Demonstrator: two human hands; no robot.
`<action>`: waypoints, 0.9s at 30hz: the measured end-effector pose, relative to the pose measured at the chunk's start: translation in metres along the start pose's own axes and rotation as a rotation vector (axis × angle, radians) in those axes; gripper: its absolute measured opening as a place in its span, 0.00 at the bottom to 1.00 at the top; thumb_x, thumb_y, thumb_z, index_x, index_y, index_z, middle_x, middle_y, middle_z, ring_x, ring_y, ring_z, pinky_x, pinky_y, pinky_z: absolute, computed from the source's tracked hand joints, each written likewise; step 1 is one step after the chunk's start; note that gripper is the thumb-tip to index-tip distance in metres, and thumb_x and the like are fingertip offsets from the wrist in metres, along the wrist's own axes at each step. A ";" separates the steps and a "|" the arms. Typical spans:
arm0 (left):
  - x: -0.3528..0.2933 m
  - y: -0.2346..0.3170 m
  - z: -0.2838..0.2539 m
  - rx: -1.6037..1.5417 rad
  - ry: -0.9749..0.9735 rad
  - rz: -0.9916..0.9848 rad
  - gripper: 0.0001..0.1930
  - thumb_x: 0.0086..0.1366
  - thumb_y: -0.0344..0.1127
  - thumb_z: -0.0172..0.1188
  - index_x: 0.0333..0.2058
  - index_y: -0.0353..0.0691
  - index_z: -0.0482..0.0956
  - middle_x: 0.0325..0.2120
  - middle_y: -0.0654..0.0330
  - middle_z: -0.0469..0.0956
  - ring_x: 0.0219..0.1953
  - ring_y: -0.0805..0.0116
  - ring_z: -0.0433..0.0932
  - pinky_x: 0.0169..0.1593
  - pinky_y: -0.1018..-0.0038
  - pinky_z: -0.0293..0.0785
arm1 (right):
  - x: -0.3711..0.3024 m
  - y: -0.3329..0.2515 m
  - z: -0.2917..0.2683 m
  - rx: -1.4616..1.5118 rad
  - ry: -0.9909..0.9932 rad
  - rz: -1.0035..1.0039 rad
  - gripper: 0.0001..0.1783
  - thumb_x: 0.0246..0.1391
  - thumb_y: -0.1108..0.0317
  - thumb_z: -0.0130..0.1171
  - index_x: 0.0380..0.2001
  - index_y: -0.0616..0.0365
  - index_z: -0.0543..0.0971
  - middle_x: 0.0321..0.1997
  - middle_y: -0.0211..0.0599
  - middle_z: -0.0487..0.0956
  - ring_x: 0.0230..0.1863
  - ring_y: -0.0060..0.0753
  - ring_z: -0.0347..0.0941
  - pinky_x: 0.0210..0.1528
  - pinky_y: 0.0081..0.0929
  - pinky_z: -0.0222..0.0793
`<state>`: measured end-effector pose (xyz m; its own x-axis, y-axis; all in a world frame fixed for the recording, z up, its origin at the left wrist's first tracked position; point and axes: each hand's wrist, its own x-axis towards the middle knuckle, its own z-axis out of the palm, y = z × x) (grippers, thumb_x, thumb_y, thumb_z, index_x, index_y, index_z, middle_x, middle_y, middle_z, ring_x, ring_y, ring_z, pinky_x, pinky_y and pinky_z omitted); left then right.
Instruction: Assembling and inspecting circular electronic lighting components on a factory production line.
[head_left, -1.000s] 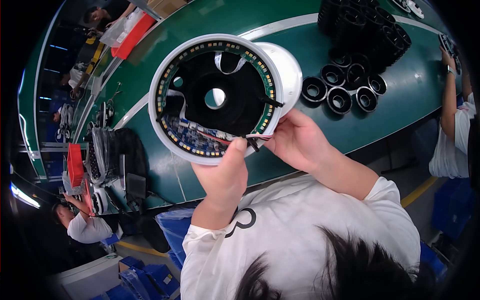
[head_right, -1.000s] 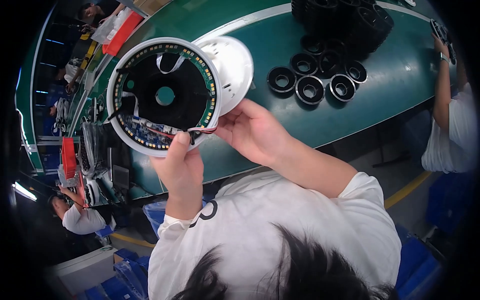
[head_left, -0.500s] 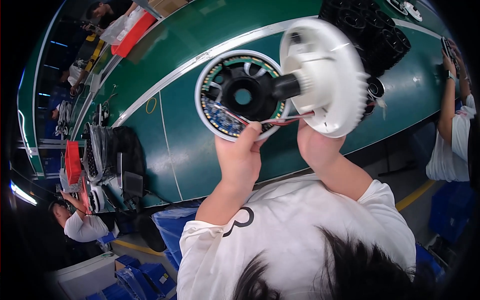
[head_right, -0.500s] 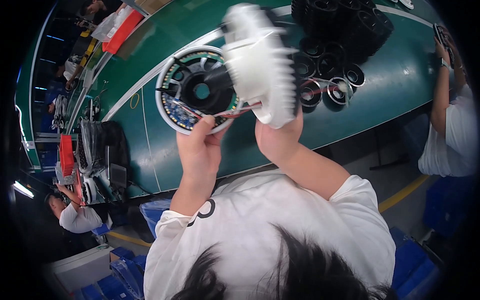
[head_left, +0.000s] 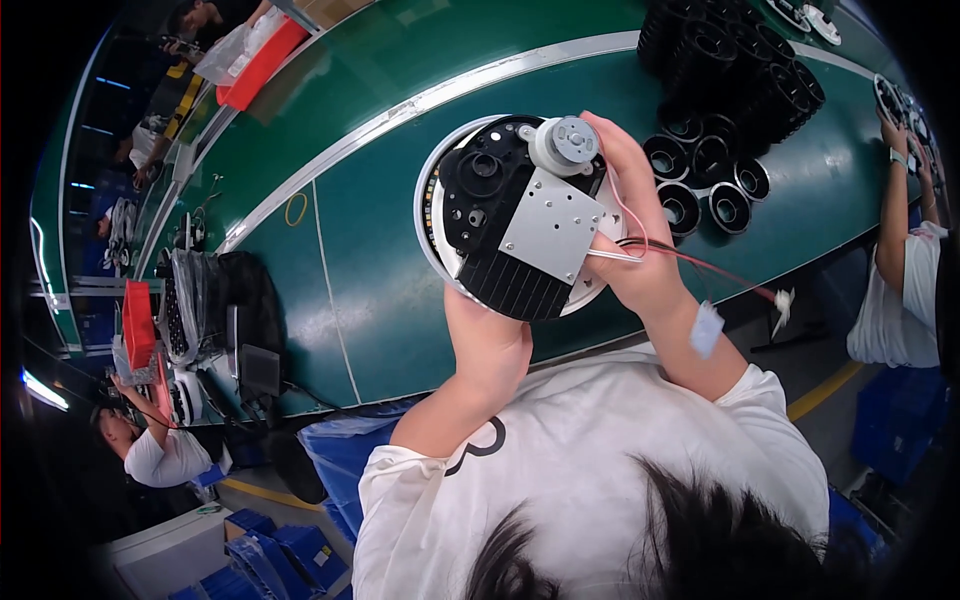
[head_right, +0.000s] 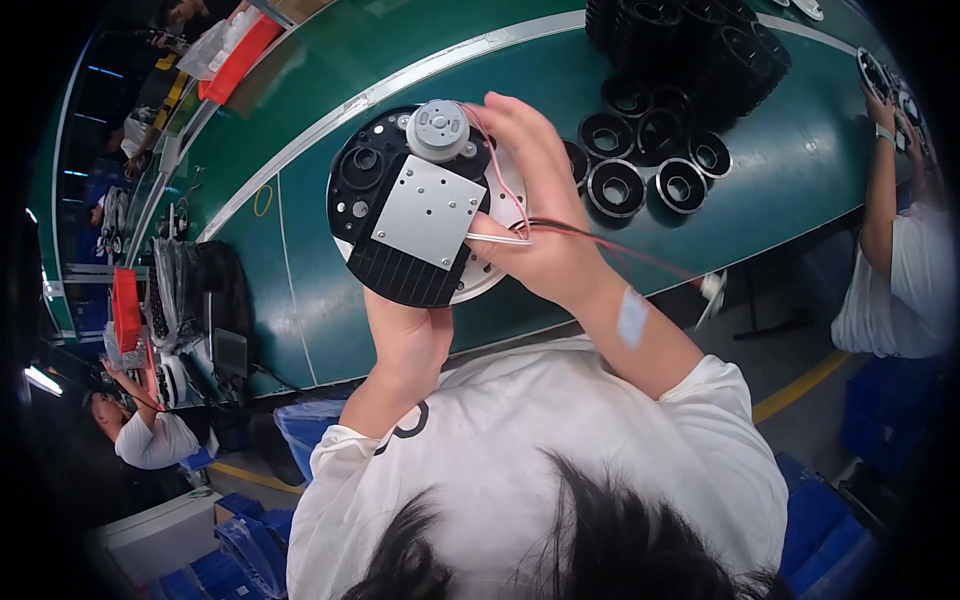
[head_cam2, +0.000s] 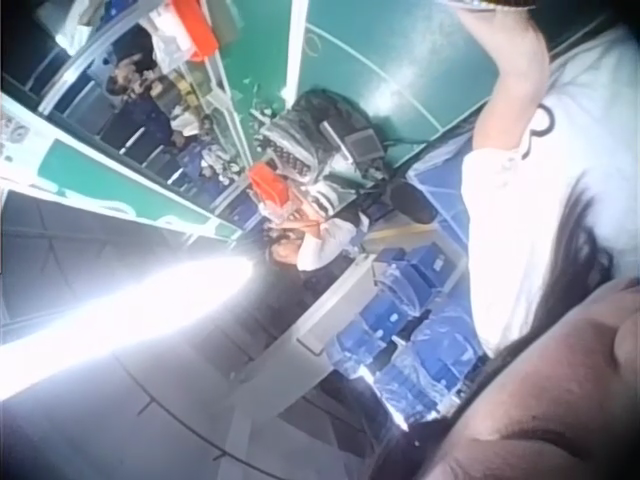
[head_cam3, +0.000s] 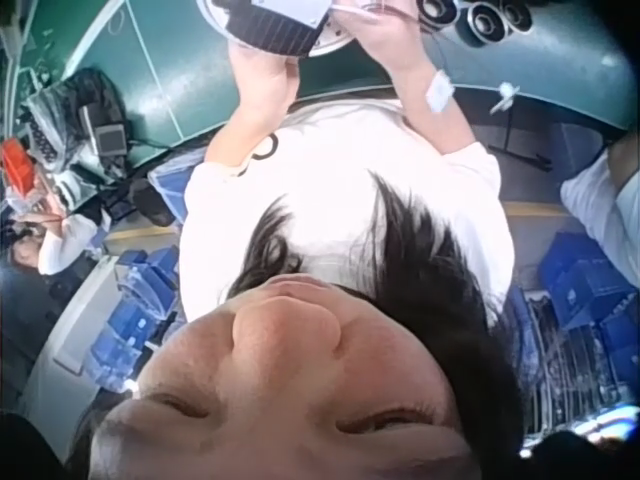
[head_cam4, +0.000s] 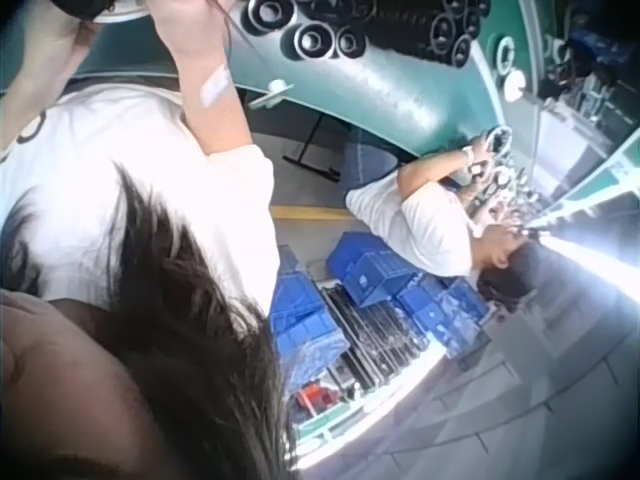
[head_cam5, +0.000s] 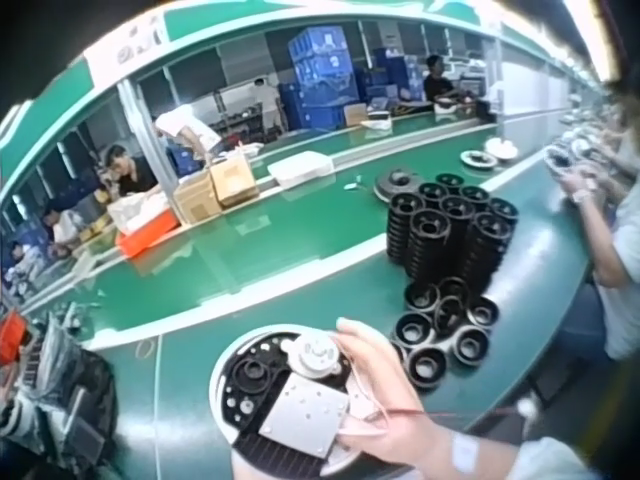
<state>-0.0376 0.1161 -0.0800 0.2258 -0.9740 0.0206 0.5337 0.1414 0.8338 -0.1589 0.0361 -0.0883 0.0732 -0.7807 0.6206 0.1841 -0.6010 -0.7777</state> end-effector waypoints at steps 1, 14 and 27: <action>0.000 0.000 -0.001 0.013 -0.007 0.002 0.20 0.56 0.27 0.56 0.49 0.40 0.65 0.44 0.63 0.70 0.46 0.72 0.70 0.50 0.76 0.67 | 0.002 -0.001 -0.001 0.042 -0.076 0.022 0.32 0.34 0.68 0.62 0.48 0.61 0.66 0.56 0.46 0.60 0.58 0.43 0.55 0.58 0.34 0.51; -0.001 -0.003 0.002 0.311 0.023 0.148 0.30 0.47 0.24 0.65 0.49 0.35 0.60 0.46 0.59 0.68 0.47 0.71 0.69 0.50 0.75 0.64 | -0.022 0.004 0.007 0.405 0.136 0.252 0.45 0.45 0.58 0.60 0.61 0.60 0.48 0.64 0.42 0.51 0.64 0.34 0.48 0.64 0.32 0.42; 0.000 -0.002 -0.016 0.593 -0.296 0.328 0.36 0.44 0.26 0.68 0.50 0.35 0.56 0.47 0.56 0.67 0.48 0.68 0.68 0.50 0.72 0.65 | -0.001 0.000 -0.009 0.098 -0.102 -0.003 0.41 0.45 0.47 0.57 0.56 0.62 0.60 0.63 0.45 0.54 0.67 0.45 0.38 0.63 0.39 0.39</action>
<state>-0.0258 0.1187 -0.0902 0.0241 -0.9171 0.3979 -0.0726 0.3954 0.9156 -0.1681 0.0353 -0.0899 0.1710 -0.7541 0.6341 0.2787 -0.5802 -0.7653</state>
